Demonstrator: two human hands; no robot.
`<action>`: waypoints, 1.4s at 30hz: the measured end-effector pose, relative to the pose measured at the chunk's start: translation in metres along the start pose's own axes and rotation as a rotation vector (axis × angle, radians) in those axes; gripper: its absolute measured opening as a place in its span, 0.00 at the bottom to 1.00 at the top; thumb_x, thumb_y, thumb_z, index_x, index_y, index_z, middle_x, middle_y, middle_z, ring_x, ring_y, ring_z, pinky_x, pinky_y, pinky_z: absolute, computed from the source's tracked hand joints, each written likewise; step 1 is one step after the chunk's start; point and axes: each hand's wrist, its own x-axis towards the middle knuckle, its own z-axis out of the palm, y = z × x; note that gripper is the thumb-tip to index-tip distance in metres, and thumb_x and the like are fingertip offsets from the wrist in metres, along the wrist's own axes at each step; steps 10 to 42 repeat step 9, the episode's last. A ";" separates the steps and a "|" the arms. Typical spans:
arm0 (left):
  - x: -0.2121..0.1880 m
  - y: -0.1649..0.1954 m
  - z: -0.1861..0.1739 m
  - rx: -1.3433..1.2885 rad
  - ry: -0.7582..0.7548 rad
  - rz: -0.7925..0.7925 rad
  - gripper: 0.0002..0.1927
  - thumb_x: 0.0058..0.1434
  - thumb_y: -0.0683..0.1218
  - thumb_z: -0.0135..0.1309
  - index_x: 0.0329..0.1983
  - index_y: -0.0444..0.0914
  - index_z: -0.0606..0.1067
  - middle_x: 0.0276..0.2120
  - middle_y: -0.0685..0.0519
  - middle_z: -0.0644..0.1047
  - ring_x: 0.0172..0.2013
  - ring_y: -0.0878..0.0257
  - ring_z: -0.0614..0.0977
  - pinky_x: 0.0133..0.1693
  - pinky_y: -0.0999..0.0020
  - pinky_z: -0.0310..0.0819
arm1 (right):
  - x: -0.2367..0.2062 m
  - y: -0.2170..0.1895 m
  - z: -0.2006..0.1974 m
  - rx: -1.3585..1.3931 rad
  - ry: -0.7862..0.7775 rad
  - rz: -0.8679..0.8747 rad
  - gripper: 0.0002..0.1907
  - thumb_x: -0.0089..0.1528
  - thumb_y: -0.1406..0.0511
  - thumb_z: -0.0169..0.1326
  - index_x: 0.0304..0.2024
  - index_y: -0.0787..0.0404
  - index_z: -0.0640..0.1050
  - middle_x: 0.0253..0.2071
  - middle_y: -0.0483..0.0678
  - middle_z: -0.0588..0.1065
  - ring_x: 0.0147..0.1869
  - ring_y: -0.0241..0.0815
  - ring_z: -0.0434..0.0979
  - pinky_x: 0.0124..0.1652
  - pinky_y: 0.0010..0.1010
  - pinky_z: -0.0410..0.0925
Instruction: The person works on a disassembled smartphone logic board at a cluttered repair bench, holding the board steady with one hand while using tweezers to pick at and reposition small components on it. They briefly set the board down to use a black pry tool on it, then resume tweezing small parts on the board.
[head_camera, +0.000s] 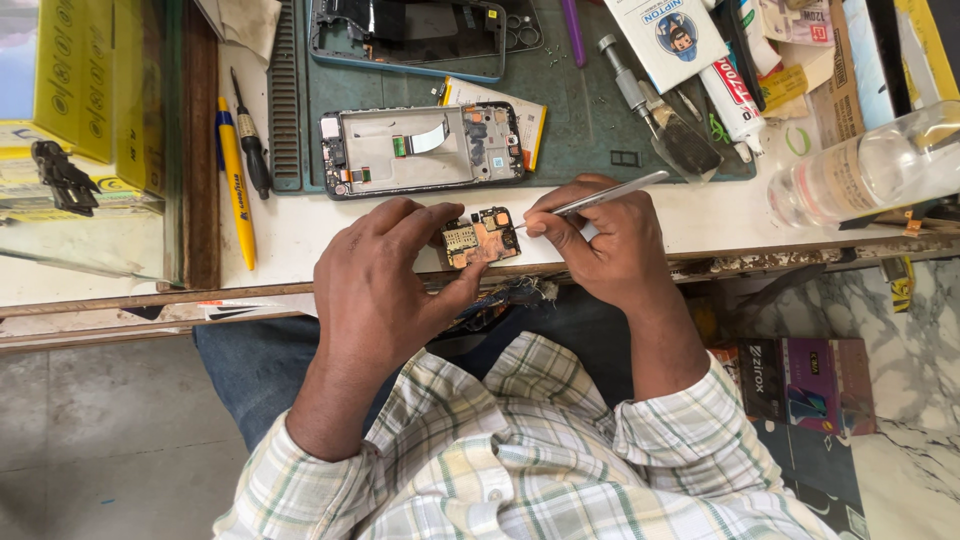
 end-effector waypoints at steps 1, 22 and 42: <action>0.000 0.000 0.000 0.001 0.000 0.003 0.23 0.52 0.56 0.70 0.48 0.41 0.83 0.31 0.56 0.79 0.31 0.62 0.83 0.31 0.64 0.75 | 0.000 0.000 0.000 0.011 0.003 -0.013 0.06 0.67 0.67 0.63 0.39 0.64 0.83 0.34 0.47 0.81 0.32 0.35 0.77 0.32 0.26 0.69; -0.001 0.000 0.000 -0.009 0.010 0.003 0.23 0.53 0.56 0.70 0.48 0.41 0.83 0.31 0.56 0.79 0.32 0.62 0.83 0.33 0.64 0.76 | -0.001 -0.002 -0.001 -0.018 -0.017 0.039 0.07 0.66 0.65 0.62 0.39 0.63 0.83 0.32 0.47 0.81 0.34 0.39 0.79 0.33 0.29 0.71; -0.001 0.000 0.000 -0.009 0.010 0.003 0.23 0.53 0.56 0.70 0.48 0.41 0.83 0.31 0.56 0.79 0.32 0.62 0.83 0.33 0.64 0.76 | -0.001 -0.002 -0.001 -0.018 -0.017 0.039 0.07 0.66 0.65 0.62 0.39 0.63 0.83 0.32 0.47 0.81 0.34 0.39 0.79 0.33 0.29 0.71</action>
